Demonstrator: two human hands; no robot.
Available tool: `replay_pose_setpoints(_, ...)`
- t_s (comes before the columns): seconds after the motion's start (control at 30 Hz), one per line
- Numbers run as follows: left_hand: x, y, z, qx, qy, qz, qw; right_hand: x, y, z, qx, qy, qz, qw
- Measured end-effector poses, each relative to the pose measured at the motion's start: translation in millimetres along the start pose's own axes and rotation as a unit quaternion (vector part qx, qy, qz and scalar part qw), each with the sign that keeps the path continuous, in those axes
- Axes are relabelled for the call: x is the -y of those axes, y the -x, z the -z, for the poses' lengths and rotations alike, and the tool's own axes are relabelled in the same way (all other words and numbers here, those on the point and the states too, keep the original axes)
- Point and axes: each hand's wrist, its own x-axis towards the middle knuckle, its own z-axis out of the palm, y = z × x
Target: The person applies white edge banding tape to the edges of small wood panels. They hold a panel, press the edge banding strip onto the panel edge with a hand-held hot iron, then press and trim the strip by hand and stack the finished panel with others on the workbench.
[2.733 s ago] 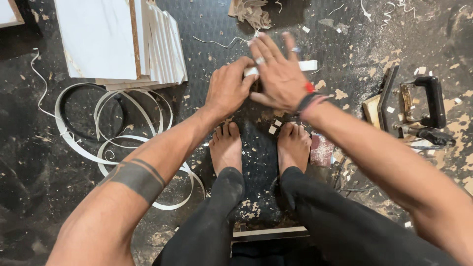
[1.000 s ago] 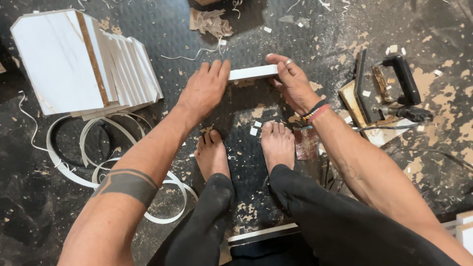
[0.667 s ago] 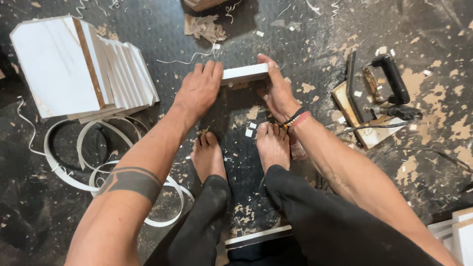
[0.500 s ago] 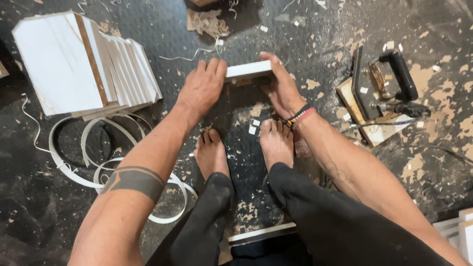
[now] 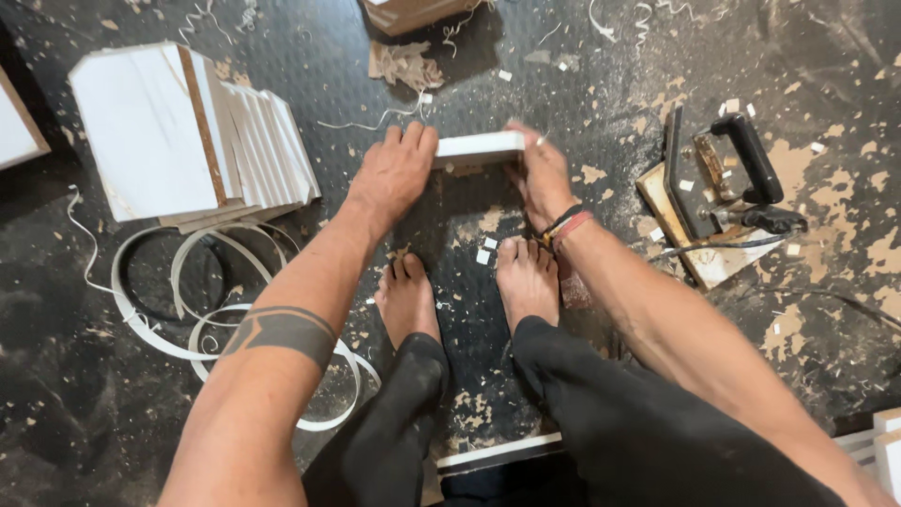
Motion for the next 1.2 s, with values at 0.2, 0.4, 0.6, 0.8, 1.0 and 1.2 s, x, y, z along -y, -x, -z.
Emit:
replay_pose_setpoints(0.2,20,-15,5,0.062,0.1,0.016,0.993,-6,-5,2,-0.038,0.02,0.007,0.999)
replay_pose_setpoints(0.4,38,-21,17,0.052,0.435,0.12,0.891,16,-3,26,0.047,0.141,0.09,0.985)
replay_pose_setpoints(0.6,33,-7,45,0.012,0.632,0.182,0.753,41,21,34,0.177,0.04,0.033,0.983)
replay_pose_setpoints(0.8,7,-2,60,-0.091,0.693,0.206,0.685,26,26,33,0.17,0.08,0.077,0.979)
replay_pose_setpoints(1.0,-7,6,72,-0.138,0.688,0.172,0.691,24,37,31,0.18,-0.027,0.1,0.978)
replay_pose_setpoints(1.2,-17,5,82,-0.097,0.746,0.166,0.637,52,41,4,0.277,-0.16,0.071,0.945)
